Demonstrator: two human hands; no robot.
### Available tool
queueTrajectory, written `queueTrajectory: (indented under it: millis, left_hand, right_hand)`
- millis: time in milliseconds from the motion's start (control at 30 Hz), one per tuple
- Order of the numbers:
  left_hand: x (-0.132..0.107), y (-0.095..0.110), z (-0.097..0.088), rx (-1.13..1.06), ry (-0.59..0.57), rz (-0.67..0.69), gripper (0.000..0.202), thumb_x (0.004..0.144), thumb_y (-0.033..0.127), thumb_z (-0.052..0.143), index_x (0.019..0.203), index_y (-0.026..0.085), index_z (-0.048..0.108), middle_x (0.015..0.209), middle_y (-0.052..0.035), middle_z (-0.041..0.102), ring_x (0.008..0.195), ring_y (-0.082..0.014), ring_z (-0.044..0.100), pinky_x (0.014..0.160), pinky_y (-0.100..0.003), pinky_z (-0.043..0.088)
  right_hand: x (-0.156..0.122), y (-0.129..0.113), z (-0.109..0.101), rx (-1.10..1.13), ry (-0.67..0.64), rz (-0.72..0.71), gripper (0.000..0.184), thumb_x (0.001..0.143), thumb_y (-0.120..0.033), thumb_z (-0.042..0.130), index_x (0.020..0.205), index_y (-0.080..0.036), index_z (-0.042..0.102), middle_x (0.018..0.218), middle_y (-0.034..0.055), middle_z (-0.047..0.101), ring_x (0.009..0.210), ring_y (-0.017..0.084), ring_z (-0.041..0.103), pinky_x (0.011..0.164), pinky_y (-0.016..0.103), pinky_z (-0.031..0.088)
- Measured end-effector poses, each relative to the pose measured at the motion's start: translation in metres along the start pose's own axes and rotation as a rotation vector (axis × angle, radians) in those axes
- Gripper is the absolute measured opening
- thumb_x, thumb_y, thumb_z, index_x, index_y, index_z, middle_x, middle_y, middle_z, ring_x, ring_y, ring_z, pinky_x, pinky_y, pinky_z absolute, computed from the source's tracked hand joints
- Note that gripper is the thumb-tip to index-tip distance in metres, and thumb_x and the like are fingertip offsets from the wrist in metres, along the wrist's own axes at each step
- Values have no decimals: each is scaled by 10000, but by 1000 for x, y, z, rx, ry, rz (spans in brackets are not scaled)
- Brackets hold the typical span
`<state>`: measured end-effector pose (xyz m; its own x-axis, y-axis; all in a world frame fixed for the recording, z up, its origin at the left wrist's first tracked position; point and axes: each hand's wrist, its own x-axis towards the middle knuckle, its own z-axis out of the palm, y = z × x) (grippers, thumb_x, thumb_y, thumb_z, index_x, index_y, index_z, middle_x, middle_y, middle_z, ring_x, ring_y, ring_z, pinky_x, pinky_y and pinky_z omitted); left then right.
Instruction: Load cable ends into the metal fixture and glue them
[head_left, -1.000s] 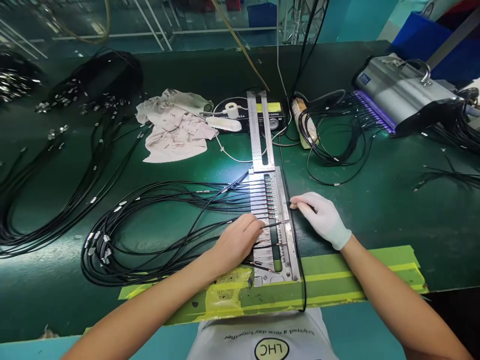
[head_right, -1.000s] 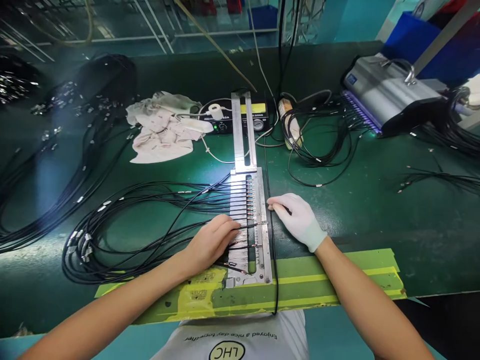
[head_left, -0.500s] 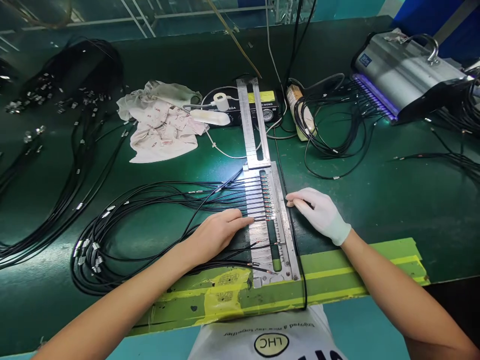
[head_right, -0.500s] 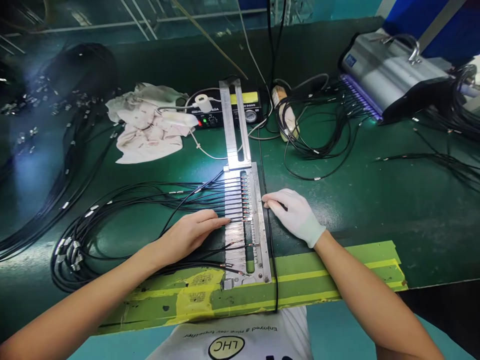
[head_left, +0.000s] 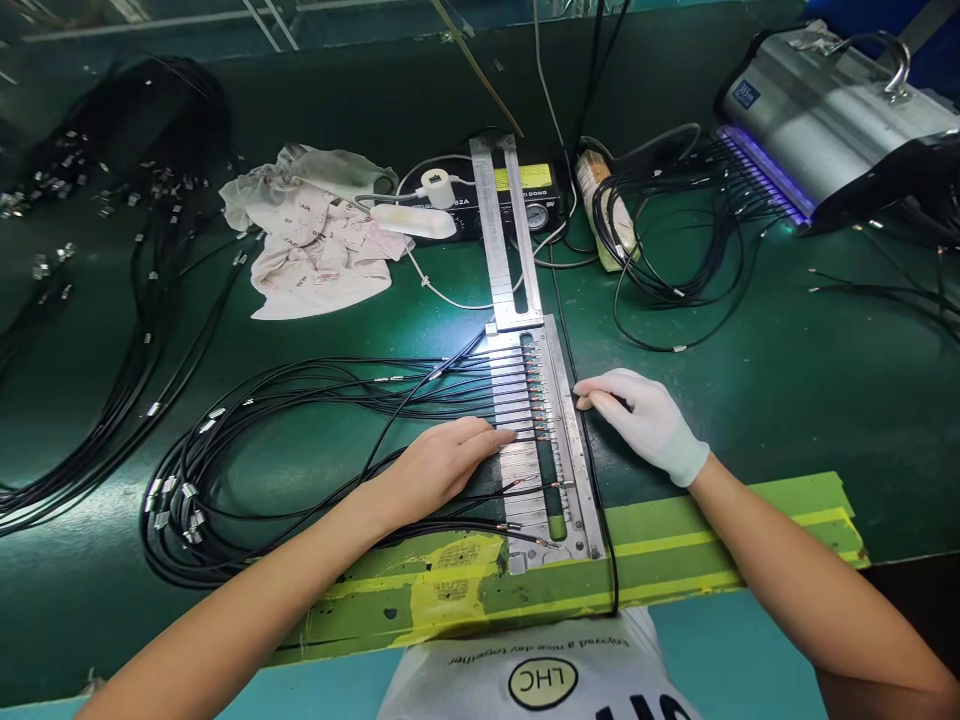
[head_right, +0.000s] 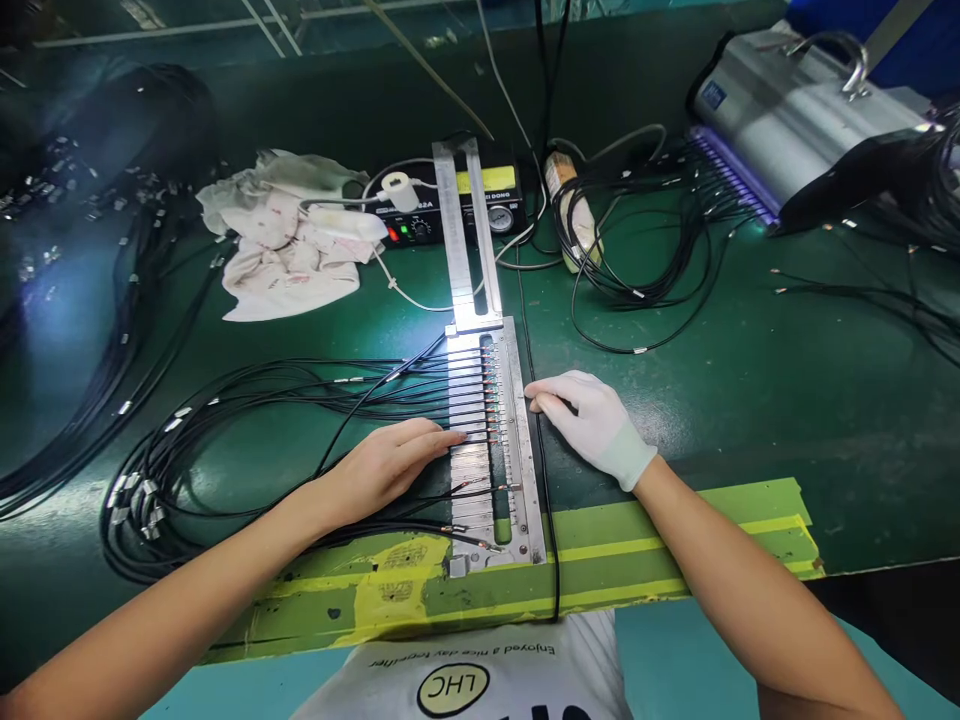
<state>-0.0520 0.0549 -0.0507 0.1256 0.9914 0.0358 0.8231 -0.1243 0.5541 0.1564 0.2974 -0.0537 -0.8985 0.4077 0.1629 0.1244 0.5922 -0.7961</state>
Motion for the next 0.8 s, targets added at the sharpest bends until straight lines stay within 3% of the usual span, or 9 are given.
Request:
queueTrajectory:
  millis: [100, 200, 300, 367, 467, 600, 700, 800]
  left_hand:
    - [-6, 4, 8, 116, 102, 25, 362, 997, 99, 404, 1331, 162, 528, 1083, -95, 573, 957, -189, 490, 835, -330, 406]
    - [-15, 16, 18, 340, 214, -54, 440, 979, 91, 451, 1391, 229, 519, 1129, -110, 538, 1031, -237, 446, 903, -418, 346]
    - [-21, 24, 25, 424, 176, -130, 489, 980, 95, 441, 1456, 207, 459, 957, -82, 530, 902, -217, 417, 843, -411, 307]
    - [-22, 24, 29, 374, 118, -129, 494, 986, 94, 417, 1476, 161, 418, 890, -61, 528, 850, -201, 407, 805, -385, 300]
    - [-24, 23, 30, 285, 106, -140, 486, 1006, 121, 395, 1488, 182, 389, 896, -52, 535, 852, -193, 420, 776, -360, 295]
    - [-29, 36, 27, 139, 118, -210, 462, 1027, 207, 422, 1485, 205, 362, 971, -55, 568, 917, -196, 451, 850, -380, 318]
    - [-35, 50, 26, -16, 98, -248, 355, 1017, 282, 487, 1357, 189, 455, 1034, -58, 585, 952, -195, 463, 881, -380, 341]
    - [-40, 56, 25, -129, 121, -252, 172, 1021, 230, 466, 1173, 193, 537, 1037, -52, 576, 953, -180, 464, 841, -345, 369]
  right_hand:
    - [0, 0, 0, -4, -4, -1, 181, 1006, -249, 543, 1073, -229, 711, 943, -9, 714, 953, 184, 631, 901, 346, 483]
    - [-1, 1, 0, -5, -21, 10, 197, 1011, -272, 534, 1085, -228, 712, 961, 10, 715, 962, 204, 633, 899, 365, 487]
    - [0, 1, 0, -10, -29, 18, 209, 1013, -297, 531, 1086, -229, 714, 972, 19, 716, 967, 215, 632, 898, 377, 488]
    - [1, 1, 1, -12, -30, 17, 213, 1014, -298, 526, 1088, -229, 714, 970, 18, 716, 963, 214, 633, 895, 376, 487]
    - [1, -1, 2, -21, -32, 12, 214, 1015, -283, 520, 1092, -232, 713, 956, 7, 716, 952, 203, 636, 899, 368, 481]
    - [-2, -1, 4, -45, -34, 36, 211, 1010, -274, 525, 1089, -255, 719, 958, -19, 714, 957, 187, 637, 904, 349, 474]
    - [-5, 1, 5, -40, -29, 35, 214, 1005, -281, 530, 1103, -257, 720, 965, -17, 714, 964, 192, 636, 903, 350, 473]
    - [-6, 1, 5, -25, -31, 26, 219, 1008, -297, 526, 1097, -247, 720, 951, -5, 716, 964, 202, 638, 903, 356, 473]
